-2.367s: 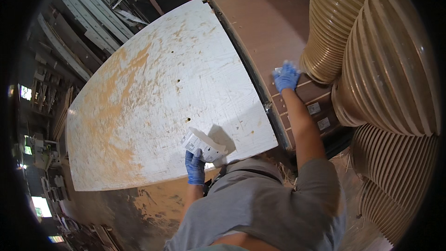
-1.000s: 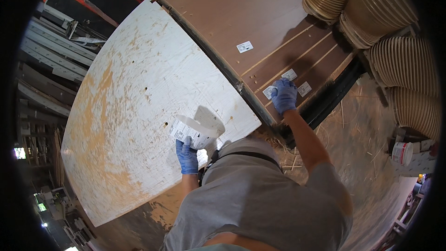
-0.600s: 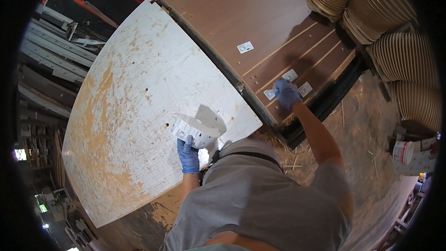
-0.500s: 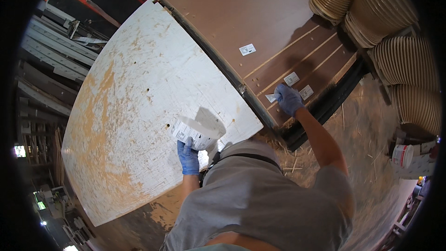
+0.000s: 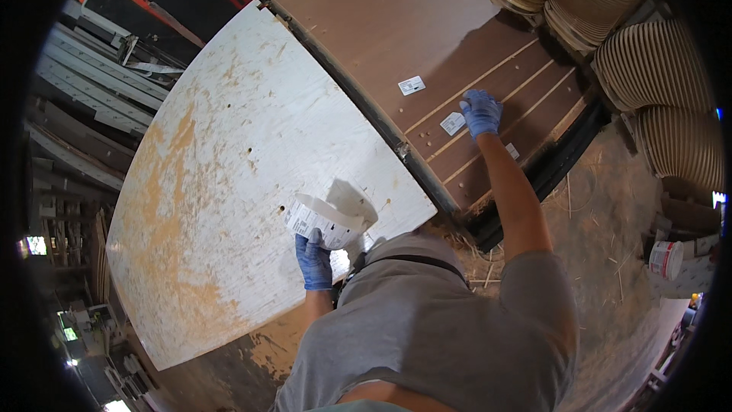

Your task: The person walks through a woodworking shop and applies small white labels to a large brown board on a machine table. They peel labels from a roll and place them at several positions on the board surface.

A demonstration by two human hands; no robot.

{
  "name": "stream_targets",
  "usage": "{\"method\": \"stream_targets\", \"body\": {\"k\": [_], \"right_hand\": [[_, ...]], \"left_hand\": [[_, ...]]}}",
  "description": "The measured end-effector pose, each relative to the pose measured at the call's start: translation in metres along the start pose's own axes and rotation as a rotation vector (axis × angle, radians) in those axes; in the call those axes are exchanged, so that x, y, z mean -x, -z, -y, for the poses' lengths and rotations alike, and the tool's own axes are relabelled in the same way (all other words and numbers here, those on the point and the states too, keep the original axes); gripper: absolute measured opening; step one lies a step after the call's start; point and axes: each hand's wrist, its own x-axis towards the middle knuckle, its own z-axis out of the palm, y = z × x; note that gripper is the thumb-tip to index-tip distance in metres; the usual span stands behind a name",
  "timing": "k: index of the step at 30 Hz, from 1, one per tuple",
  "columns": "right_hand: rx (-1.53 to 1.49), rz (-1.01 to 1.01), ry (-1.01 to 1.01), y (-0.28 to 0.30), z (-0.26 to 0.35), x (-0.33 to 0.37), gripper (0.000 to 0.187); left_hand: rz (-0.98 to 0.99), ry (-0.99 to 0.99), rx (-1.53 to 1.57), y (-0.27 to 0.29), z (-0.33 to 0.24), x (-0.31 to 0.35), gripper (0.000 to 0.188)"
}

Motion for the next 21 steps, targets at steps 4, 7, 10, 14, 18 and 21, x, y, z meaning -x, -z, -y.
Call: {"method": "stream_targets", "body": {"k": [4,7,10,14,18,21], "right_hand": [[-0.107,0.003,0.123,0.013,0.015,0.024,0.03],[0.037,0.086,0.376,0.034,0.053,0.068,0.046],[0.08,0.214,0.258,0.023,0.038,0.057,0.063],[0.039,0.236,0.353,0.03,0.055,0.074,0.076],[0.014,0.343,0.388,0.043,0.056,0.079,0.085],[0.075,0.295,0.273,0.025,0.041,0.061,0.08]], "left_hand": [[-0.038,-0.026,0.043,0.012,0.003,0.004,0.047],[-0.081,-0.007,0.045,0.022,0.01,0.006,0.045],[-0.052,0.0,0.038,0.021,0.014,0.002,0.043],[-0.029,0.005,0.044,0.013,0.012,0.0,0.04],[-0.036,-0.002,0.037,0.012,0.007,-0.007,0.036],[-0.034,-0.033,-0.002,-0.003,-0.006,-0.008,0.032]]}}
